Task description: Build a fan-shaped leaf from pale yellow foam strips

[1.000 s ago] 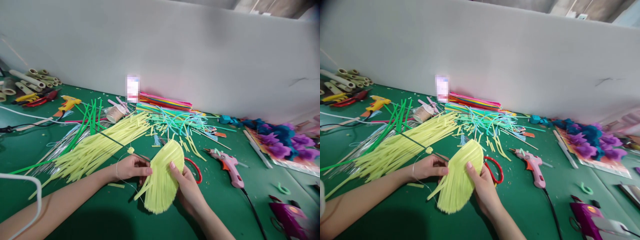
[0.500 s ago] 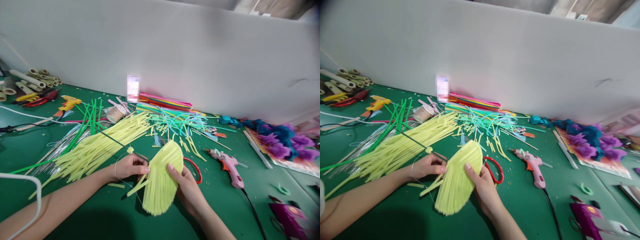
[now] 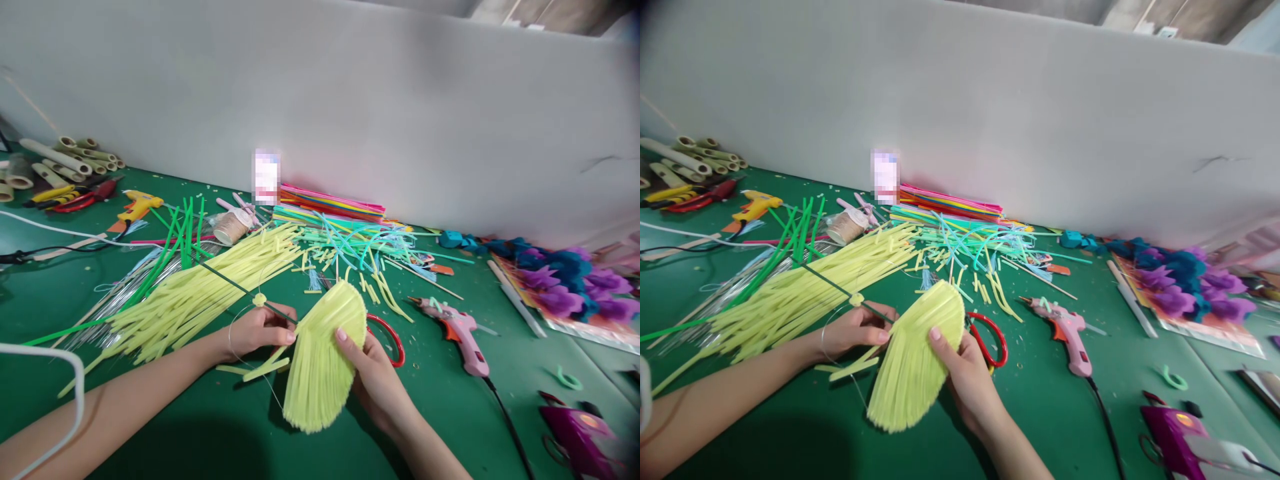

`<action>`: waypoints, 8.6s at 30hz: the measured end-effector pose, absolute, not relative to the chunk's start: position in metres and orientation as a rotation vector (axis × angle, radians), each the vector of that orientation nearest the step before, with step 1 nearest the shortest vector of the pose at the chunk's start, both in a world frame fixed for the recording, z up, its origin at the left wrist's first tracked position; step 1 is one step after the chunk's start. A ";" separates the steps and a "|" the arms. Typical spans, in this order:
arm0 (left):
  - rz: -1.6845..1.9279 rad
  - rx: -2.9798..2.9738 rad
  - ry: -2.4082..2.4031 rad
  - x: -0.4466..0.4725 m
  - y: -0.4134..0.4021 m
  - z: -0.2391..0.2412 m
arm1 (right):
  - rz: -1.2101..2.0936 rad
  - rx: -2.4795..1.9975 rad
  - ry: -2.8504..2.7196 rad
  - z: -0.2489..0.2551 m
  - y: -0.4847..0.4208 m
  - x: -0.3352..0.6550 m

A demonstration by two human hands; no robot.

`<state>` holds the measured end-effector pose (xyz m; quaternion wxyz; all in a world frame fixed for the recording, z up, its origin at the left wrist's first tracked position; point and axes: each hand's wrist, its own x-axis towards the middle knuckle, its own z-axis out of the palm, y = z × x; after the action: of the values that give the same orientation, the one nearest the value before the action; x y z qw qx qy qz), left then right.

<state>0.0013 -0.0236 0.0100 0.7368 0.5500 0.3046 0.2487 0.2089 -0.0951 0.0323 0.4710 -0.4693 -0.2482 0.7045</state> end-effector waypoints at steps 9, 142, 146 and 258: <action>0.460 1.227 0.620 0.000 -0.023 0.011 | 1.713 -1.140 -0.611 0.031 -0.095 0.209; 0.490 1.707 0.825 -0.004 -0.012 0.016 | 0.268 -1.263 -2.259 0.016 -0.098 0.204; 0.474 1.752 0.783 -0.004 -0.011 0.016 | 0.184 -1.124 -2.283 0.016 -0.097 0.205; 0.490 1.259 0.869 -0.007 -0.013 0.022 | 0.306 -1.882 -1.652 0.008 -0.077 0.260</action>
<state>-0.0074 -0.0127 0.0216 0.6946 0.5638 0.3892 0.2195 0.2600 -0.0769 0.0081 0.3044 -0.7107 -0.6236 0.1156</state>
